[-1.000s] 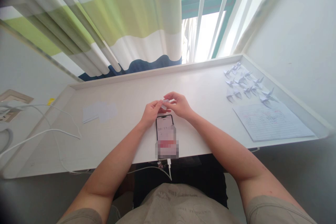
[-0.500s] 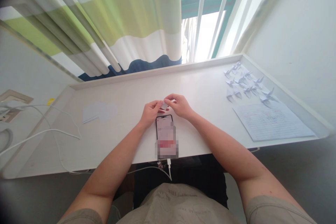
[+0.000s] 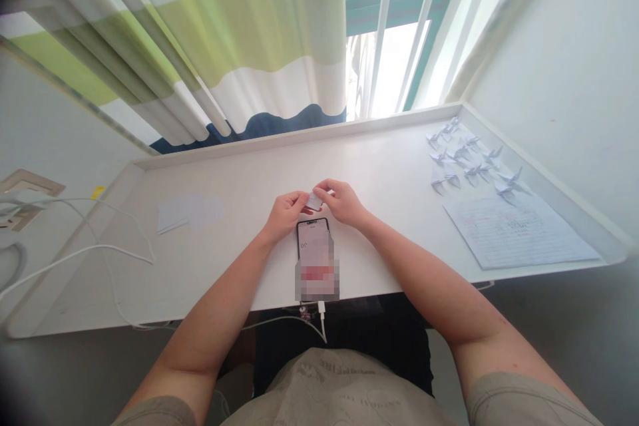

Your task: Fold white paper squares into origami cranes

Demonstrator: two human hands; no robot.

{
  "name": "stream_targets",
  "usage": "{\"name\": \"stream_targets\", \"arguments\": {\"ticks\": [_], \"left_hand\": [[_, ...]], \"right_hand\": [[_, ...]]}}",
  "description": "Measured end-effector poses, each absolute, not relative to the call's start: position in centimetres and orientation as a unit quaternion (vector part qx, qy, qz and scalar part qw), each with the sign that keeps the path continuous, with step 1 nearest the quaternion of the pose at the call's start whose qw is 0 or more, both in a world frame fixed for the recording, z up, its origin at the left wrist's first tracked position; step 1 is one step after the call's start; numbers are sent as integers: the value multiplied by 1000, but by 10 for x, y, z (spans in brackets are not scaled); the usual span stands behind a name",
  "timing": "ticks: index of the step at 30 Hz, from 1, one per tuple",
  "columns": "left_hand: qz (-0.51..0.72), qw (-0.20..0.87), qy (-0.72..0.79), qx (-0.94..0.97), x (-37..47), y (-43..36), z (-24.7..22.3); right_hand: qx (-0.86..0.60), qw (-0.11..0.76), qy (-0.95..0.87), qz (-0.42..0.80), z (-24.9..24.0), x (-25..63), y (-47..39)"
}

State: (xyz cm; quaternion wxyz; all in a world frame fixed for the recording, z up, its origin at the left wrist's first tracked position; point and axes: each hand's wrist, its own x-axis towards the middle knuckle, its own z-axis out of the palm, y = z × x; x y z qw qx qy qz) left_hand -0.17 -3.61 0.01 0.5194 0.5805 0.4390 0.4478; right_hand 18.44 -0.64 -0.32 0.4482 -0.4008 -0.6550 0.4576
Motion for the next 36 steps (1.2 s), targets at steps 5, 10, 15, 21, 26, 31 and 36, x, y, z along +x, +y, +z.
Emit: {"name": "stream_targets", "arguments": {"ticks": [5, 10, 15, 21, 26, 31, 36], "left_hand": [[444, 512, 441, 588, -2, -35, -2], [433, 536, 441, 575, -3, -34, -4], [438, 541, 442, 566, -3, -35, -2], [434, 560, 434, 556, -5, -34, 2], [436, 569, 431, 549, -4, -35, 4], [435, 570, 439, 541, -3, -36, 4], [432, 570, 438, 544, -3, -36, 0]], "right_hand": [[-403, 449, -645, 469, -5, 185, -5], [-414, 443, -637, 476, -7, 187, -4], [-413, 438, -634, 485, -1, 187, -7], [-392, 444, -620, 514, 4, 185, -8], [-402, 449, -622, 500, -1, 186, -7], [-403, 448, -632, 488, -3, 187, -7], [-393, 451, -645, 476, 2, 188, -8]]}}
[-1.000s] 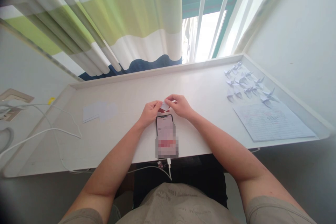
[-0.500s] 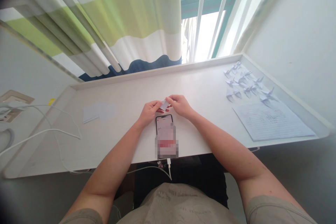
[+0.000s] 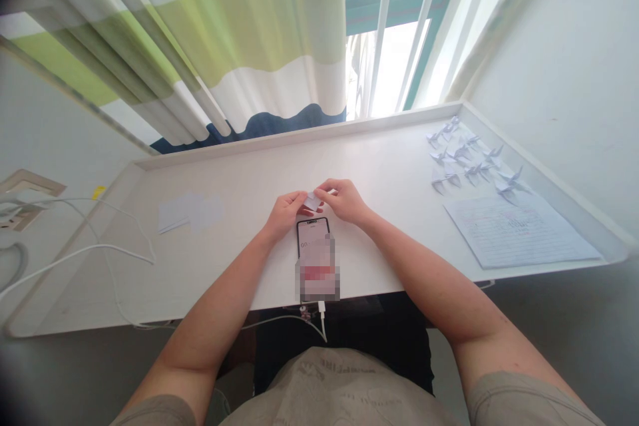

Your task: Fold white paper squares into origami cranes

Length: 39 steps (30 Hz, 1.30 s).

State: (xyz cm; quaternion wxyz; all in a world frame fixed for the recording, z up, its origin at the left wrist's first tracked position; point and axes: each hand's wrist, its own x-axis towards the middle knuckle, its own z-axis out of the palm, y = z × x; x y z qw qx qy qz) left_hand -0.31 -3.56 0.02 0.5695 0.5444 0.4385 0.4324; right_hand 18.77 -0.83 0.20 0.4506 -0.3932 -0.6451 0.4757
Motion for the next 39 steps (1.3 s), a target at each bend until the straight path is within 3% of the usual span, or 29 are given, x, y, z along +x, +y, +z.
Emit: {"name": "stream_targets", "arguments": {"ticks": [39], "left_hand": [[427, 562, 451, 546, -1, -36, -1]], "right_hand": [[-421, 435, -669, 431, 2, 188, -10]]}}
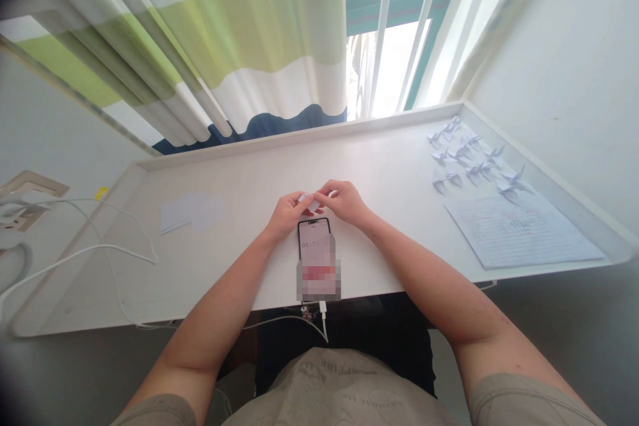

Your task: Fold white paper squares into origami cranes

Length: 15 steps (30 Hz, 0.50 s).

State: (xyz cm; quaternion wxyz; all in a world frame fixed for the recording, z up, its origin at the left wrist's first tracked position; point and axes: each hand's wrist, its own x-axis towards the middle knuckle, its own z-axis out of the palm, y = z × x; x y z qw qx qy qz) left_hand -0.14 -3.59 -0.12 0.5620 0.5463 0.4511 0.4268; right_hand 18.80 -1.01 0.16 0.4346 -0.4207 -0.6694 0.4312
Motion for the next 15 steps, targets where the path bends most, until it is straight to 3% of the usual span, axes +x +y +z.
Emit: {"name": "stream_targets", "arguments": {"ticks": [15], "left_hand": [[446, 563, 445, 536, -1, -36, -2]], "right_hand": [[-403, 442, -694, 402, -1, 186, -10]]}}
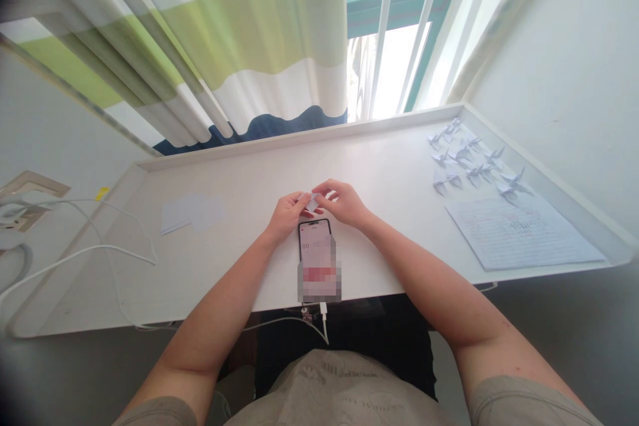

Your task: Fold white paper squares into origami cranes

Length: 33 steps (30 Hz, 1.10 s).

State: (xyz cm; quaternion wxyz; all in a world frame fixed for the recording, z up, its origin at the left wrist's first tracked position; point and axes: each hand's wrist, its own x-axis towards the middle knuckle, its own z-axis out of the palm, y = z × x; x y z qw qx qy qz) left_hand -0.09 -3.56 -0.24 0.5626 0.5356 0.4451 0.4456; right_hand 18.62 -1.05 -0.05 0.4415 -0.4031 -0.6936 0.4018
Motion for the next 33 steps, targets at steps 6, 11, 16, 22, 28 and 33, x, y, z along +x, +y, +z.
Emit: {"name": "stream_targets", "arguments": {"ticks": [6, 11, 16, 22, 28, 33], "left_hand": [[444, 561, 453, 532, -1, -35, -2], [442, 574, 445, 527, -2, -35, 2], [434, 579, 441, 530, -1, -36, 0], [429, 569, 456, 534, 1, -36, -4], [452, 548, 485, 510, -2, -33, 0], [445, 544, 497, 509, -3, -33, 2]], "right_hand": [[-406, 435, -697, 400, -4, 187, -8], [-405, 432, -692, 413, -5, 187, -7], [-412, 437, -679, 422, -2, 187, -7], [-447, 433, -662, 418, -2, 186, -6], [-403, 465, -635, 467, -3, 188, -7], [-379, 463, -690, 407, 4, 188, -13]]}}
